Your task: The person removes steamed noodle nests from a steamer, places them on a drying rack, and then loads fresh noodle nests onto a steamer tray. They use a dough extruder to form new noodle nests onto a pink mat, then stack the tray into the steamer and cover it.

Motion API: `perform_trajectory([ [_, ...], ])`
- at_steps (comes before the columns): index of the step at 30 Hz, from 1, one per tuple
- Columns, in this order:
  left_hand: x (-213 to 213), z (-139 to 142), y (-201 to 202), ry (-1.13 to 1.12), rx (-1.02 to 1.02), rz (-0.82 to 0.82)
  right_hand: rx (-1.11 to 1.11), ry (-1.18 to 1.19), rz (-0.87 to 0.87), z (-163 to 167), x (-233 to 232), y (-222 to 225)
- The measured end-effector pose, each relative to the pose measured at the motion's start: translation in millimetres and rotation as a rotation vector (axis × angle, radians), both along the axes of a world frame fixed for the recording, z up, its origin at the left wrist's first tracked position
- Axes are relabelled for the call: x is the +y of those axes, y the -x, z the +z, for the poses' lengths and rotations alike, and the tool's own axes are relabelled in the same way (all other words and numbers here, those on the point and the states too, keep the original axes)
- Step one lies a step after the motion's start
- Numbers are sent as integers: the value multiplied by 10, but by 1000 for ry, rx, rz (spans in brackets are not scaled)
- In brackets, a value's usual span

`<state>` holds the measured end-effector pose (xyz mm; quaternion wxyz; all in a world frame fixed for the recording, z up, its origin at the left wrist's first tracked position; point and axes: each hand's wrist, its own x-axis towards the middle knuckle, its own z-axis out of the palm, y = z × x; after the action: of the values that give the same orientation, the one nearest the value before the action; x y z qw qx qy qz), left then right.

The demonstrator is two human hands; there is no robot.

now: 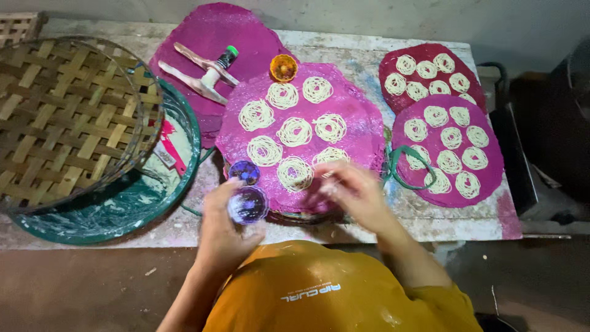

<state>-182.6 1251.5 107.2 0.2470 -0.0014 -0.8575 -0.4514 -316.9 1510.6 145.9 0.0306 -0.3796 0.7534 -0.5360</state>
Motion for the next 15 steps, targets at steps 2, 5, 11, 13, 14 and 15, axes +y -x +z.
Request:
perform_trajectory([
  [2, 189, 106, 160, 73, 98, -187, -431, 8, 94, -97, -183, -162],
  [5, 382, 181, 372, 114, 159, -335, -61, -21, -7, -174, -221, -164],
  [11, -214, 294, 286, -141, 21, 66, 258, -146, -490, -201, 347, 487],
  [13, -723, 274, 148, 31, 149, 507, 259, -203, -612, -269, 595, 641],
  [14, -1008, 238, 38, 112, 30, 770, 220, -208, -630, -327, 693, 702],
  [15, -1291, 178, -113, 266, 18, 865, 229, -232, -646, -400, 763, 749],
])
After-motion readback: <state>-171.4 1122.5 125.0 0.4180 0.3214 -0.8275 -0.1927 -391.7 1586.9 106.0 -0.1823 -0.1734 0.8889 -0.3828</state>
